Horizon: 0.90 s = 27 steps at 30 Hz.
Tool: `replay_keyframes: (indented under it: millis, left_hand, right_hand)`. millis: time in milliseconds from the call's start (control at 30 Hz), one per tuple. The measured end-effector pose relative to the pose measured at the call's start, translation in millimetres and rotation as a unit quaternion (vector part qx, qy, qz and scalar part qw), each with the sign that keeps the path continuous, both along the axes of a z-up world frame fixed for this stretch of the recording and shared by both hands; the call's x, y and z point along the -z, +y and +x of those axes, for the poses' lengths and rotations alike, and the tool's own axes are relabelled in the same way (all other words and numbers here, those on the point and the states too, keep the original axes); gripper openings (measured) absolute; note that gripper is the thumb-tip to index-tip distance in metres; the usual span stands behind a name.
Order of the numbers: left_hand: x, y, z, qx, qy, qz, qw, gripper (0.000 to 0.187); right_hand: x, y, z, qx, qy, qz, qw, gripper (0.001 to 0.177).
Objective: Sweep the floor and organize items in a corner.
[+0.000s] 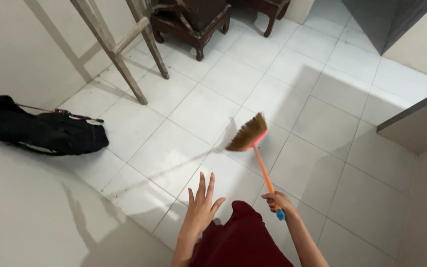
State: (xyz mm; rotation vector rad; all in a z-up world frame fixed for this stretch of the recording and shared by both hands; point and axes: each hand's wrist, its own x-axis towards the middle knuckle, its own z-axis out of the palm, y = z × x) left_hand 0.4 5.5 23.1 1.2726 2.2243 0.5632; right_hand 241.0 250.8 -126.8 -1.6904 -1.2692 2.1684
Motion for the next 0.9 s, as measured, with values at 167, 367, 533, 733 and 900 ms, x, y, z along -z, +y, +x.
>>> replay_keyframes:
  millis: [167, 367, 533, 733, 900]
  left_hand:
    - [13, 0, -2, 0.013, 0.045, 0.012, 0.999, 0.082]
    - [15, -3, 1, 0.005, 0.058, 0.05, 0.997, 0.082]
    - [21, -4, 2, 0.001, 0.072, 0.05, 0.996, 0.083]
    - [14, -1, -2, -0.012, 0.042, 0.011, 0.999, 0.081]
    - [22, -3, -9, -0.013, 0.061, 0.036, 0.997, 0.08]
  right_hand:
    - [-12, -28, -16, -0.005, 0.076, -0.112, 0.991, 0.015]
    - [6, -45, -29, -0.042, 0.129, -0.246, 0.96, 0.014]
    - [36, -63, -30, -0.026, 0.148, -0.332, 0.931, 0.018]
    - [21, -61, -26, 0.035, 0.153, -0.458, 0.875, 0.008]
    - [123, -17, 24, 0.076, 0.211, -0.51, 0.831, 0.02]
